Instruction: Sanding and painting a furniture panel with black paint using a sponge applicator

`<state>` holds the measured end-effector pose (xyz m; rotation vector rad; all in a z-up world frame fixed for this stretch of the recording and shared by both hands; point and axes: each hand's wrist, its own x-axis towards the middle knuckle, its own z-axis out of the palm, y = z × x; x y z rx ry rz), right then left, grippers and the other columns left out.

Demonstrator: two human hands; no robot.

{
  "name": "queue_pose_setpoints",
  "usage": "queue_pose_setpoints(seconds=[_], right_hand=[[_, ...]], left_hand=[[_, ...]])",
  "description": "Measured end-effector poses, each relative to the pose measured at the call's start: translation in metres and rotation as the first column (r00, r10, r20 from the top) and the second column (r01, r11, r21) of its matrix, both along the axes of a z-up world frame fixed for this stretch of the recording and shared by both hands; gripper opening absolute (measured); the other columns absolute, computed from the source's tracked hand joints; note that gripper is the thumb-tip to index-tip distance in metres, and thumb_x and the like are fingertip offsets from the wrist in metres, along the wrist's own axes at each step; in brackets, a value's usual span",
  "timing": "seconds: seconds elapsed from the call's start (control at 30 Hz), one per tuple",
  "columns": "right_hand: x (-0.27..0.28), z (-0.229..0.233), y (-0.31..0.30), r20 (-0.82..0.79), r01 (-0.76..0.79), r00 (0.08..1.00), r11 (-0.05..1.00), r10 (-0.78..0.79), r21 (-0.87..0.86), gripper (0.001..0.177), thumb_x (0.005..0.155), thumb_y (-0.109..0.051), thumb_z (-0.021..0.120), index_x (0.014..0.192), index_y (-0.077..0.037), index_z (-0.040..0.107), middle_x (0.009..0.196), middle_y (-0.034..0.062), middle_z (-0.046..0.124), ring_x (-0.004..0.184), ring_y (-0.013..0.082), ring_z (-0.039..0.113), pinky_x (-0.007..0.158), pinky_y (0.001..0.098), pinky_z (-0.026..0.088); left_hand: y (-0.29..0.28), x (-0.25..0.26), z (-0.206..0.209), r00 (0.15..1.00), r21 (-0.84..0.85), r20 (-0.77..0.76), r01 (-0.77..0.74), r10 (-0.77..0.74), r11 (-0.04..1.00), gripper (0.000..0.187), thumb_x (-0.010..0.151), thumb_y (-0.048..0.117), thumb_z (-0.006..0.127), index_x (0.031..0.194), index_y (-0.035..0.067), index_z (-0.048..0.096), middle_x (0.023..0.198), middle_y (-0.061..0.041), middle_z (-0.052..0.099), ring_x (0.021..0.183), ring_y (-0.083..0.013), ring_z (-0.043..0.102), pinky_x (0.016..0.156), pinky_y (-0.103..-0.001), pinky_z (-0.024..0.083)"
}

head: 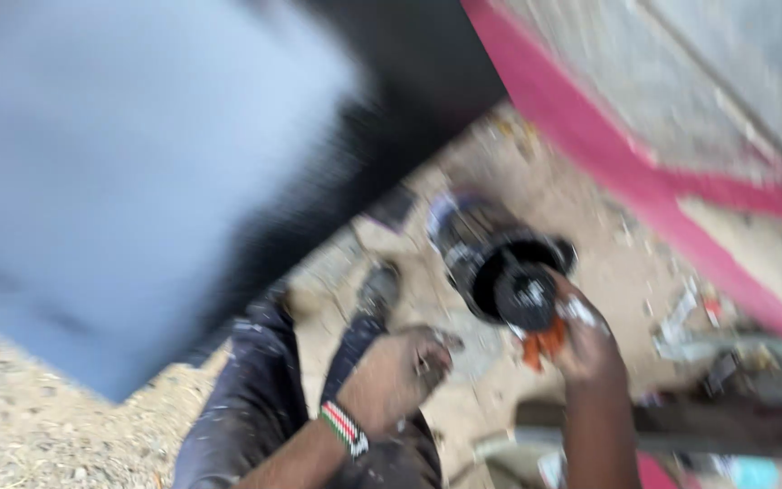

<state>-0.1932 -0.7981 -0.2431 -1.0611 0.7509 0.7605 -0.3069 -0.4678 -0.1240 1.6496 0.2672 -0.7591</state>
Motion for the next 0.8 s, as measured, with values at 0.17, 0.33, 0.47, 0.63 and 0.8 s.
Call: queue_pose_setpoints(seconds=[0.17, 0.33, 0.47, 0.63, 0.8], right_hand=[[0.021, 0.102, 0.09, 0.131, 0.019, 0.989, 0.941, -0.067, 0.338, 0.045, 0.114, -0.025, 0.071, 0.156, -0.008, 0.077, 0.146, 0.0321, 0.073, 0.101, 0.0496, 0.075, 0.051, 0.0444, 0.058], [0.069, 0.158, 0.23, 0.14, -0.207, 0.978, 0.804, 0.155, 0.557, 0.051, 0.124, -0.036, 0.054, 0.148, 0.008, 0.065, 0.117, 0.0347, 0.069, 0.084, 0.0401, 0.07, 0.054, 0.0484, 0.064], [0.098, 0.22, 0.396, 0.332, -0.195, 0.94, 0.918, 0.075, 0.345, 0.04, 0.107, -0.019, 0.08, 0.141, 0.0, 0.069, 0.119, 0.0238, 0.077, 0.079, 0.0285, 0.066, 0.061, 0.0346, 0.051], [0.107, 0.251, 0.529, 0.499, -0.137, 0.782, 0.883, 0.374, -0.448, 0.036, 0.104, -0.027, 0.078, 0.132, -0.005, 0.074, 0.082, 0.0052, 0.063, 0.053, 0.0132, 0.054, 0.031, 0.0274, 0.034], [0.073, 0.249, 0.595, 0.391, 0.13, 0.019, 0.386, 0.92, -0.913, 0.01, 0.106, -0.001, 0.084, 0.115, 0.003, 0.079, 0.117, 0.0163, 0.082, 0.112, 0.0313, 0.083, 0.107, 0.0429, 0.066]], left_hand=[[0.14, 0.02, 0.117, 0.975, -0.096, 0.032, -0.214, 0.218, 0.972, 0.007, 0.094, 0.022, 0.088, 0.089, 0.024, 0.091, 0.122, 0.005, 0.097, 0.117, -0.0093, 0.092, 0.105, -0.027, 0.067], [0.301, 0.03, 0.172, 0.772, -0.125, 0.24, -0.577, 0.589, 0.807, 0.011, 0.098, 0.025, 0.092, 0.101, 0.014, 0.094, 0.116, -0.005, 0.095, 0.107, -0.0158, 0.087, 0.101, -0.034, 0.067], [0.413, 0.026, 0.183, 0.529, 0.027, 0.421, -0.819, 0.737, 0.573, 0.03, 0.117, 0.027, 0.07, 0.104, 0.004, 0.083, 0.113, -0.013, 0.089, 0.086, -0.0173, 0.081, 0.083, -0.032, 0.068], [0.511, 0.052, 0.19, 0.638, 0.309, 0.576, -0.749, 0.512, 0.586, 0.032, 0.126, 0.014, 0.065, 0.108, 0.002, 0.089, 0.139, -0.009, 0.09, 0.115, -0.0177, 0.084, 0.102, -0.035, 0.063], [0.574, 0.13, 0.151, 0.774, 0.526, 0.61, -0.555, 0.169, 0.645, 0.038, 0.115, 0.041, 0.079, 0.12, 0.009, 0.097, 0.112, -0.013, 0.086, 0.098, -0.0365, 0.079, 0.085, -0.057, 0.054]])
